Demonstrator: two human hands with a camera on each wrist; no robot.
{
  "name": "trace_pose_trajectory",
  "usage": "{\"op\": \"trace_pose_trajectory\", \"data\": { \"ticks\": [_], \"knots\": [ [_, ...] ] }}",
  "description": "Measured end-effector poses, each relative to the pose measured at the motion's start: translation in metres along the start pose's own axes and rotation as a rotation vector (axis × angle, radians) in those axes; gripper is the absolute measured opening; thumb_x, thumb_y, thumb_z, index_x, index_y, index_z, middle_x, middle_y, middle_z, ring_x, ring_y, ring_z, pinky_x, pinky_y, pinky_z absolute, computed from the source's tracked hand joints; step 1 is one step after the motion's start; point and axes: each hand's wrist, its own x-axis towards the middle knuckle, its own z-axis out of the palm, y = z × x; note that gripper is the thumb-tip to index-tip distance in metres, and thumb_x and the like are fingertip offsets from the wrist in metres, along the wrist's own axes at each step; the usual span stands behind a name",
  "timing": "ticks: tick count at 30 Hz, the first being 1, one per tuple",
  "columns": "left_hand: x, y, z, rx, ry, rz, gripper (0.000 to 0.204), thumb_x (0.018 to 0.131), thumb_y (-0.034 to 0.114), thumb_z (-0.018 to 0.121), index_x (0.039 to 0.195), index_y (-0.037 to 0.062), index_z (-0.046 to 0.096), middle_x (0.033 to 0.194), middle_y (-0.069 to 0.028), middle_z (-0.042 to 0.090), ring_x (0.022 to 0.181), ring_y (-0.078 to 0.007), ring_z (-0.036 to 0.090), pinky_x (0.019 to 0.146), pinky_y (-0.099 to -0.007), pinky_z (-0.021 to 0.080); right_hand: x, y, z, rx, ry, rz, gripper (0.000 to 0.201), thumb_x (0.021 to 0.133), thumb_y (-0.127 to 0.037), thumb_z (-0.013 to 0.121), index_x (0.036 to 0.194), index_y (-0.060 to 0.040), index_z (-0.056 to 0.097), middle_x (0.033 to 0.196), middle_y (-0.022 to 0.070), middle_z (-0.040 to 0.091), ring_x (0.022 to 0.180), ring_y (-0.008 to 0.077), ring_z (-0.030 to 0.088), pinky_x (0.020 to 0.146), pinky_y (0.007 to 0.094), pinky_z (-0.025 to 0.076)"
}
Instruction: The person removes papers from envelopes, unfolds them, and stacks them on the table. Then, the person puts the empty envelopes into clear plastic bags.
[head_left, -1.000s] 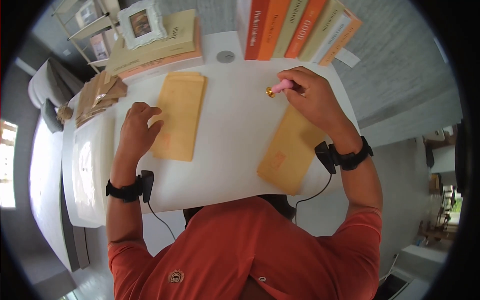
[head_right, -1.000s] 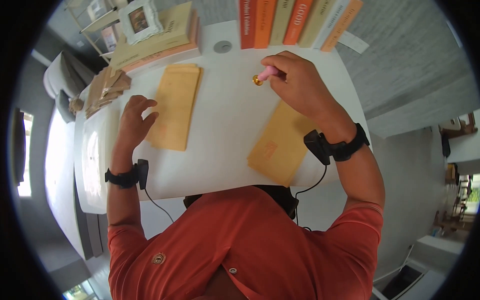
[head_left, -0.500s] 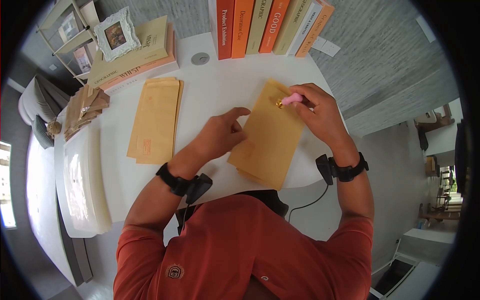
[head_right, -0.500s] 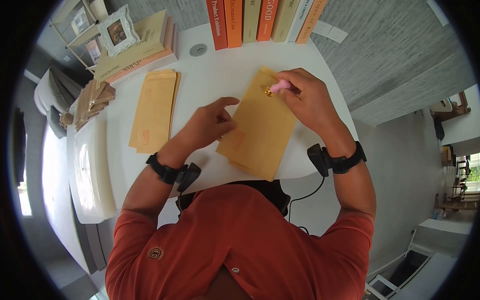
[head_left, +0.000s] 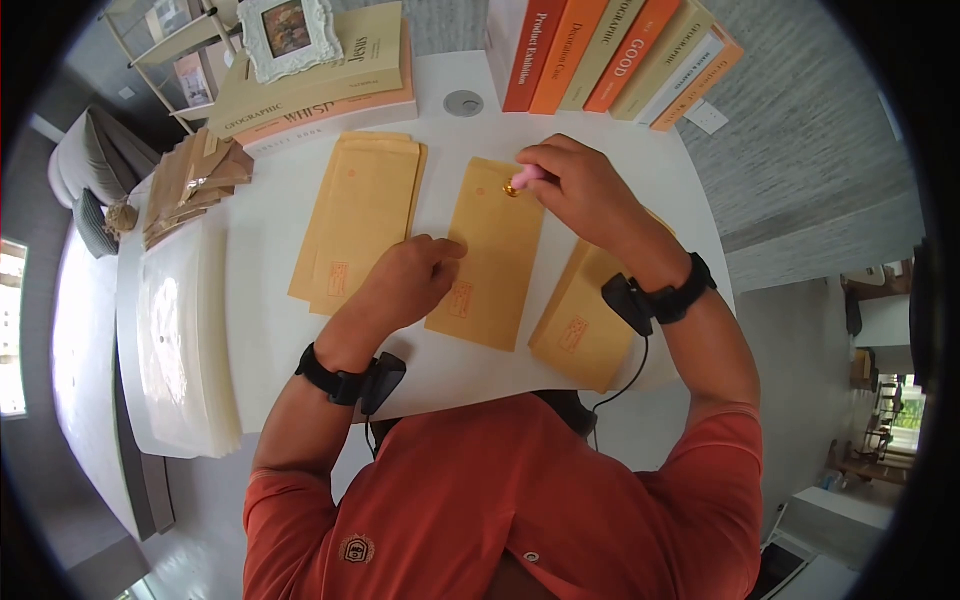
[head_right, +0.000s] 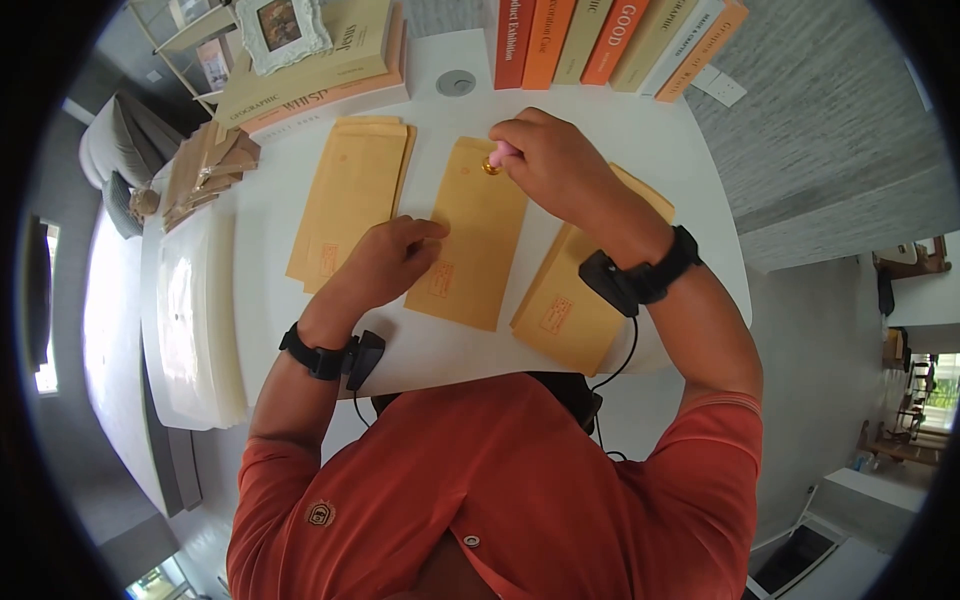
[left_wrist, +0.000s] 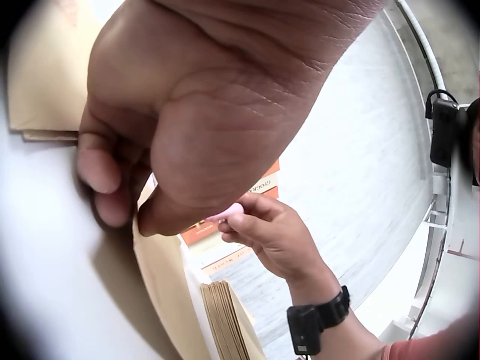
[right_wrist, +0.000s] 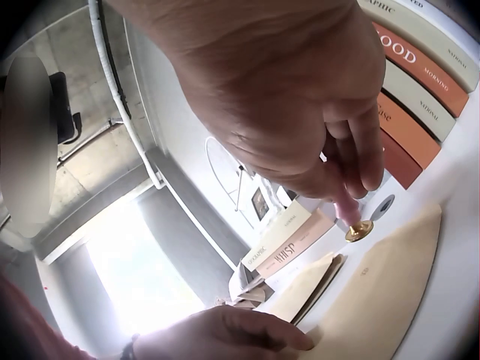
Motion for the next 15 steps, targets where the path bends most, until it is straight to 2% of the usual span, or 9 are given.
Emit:
{"op": "trace_pose_trajectory", "data": {
  "ticks": [5, 8, 11, 15],
  "knots": [
    [0.0, -0.009, -0.001, -0.012, 0.005, 0.066, 0.026, 0.092, 0.009, 0.062, 0.116, 0.0038, 0.07, 0.093, -0.0169, 0.067, 0.083, -0.0298, 0.067, 0.077, -0.038, 0.053, 0.034, 0.007, 0.034, -0.101, -0.067, -0.033, 0.018, 0.094, -0.012, 0.063, 0.107, -0.0022, 0.069, 0.094, 0.0152, 0.065, 0.087, 0.0344, 0.064, 0.079, 0.0412, 0.052],
    [0.0, -0.008, -0.003, -0.004, -0.011, 0.057, 0.024, 0.092, 0.009, 0.061, 0.114, 0.004, 0.07, 0.092, -0.0163, 0.066, 0.083, -0.0318, 0.066, 0.077, -0.0392, 0.053, 0.038, 0.013, 0.047, -0.112, -0.108, 0.005, 0.02, 0.093, -0.013, 0.065, 0.11, -0.0021, 0.07, 0.096, 0.0128, 0.067, 0.086, 0.0294, 0.064, 0.078, 0.0374, 0.052],
    [0.0, -0.016, 0.002, -0.007, 0.028, 0.11, 0.023, 0.092, 0.009, 0.06, 0.112, 0.004, 0.07, 0.091, -0.016, 0.065, 0.083, -0.0329, 0.066, 0.077, -0.0397, 0.053, 0.04, 0.005, 0.047, -0.217, -0.177, 0.033, 0.02, 0.093, -0.015, 0.066, 0.108, -0.0027, 0.071, 0.095, 0.0135, 0.066, 0.085, 0.0311, 0.064, 0.078, 0.0387, 0.052],
    [0.002, -0.019, 0.004, -0.01, 0.017, 0.102, 0.022, 0.092, 0.008, 0.059, 0.11, 0.0033, 0.07, 0.091, -0.0165, 0.066, 0.085, -0.0338, 0.066, 0.078, -0.0399, 0.053, 0.041, 0.0, 0.048, -0.255, -0.177, 0.042, 0.02, 0.092, -0.015, 0.067, 0.108, -0.0034, 0.072, 0.094, 0.014, 0.065, 0.084, 0.0329, 0.063, 0.077, 0.0402, 0.051]
  ]
}}
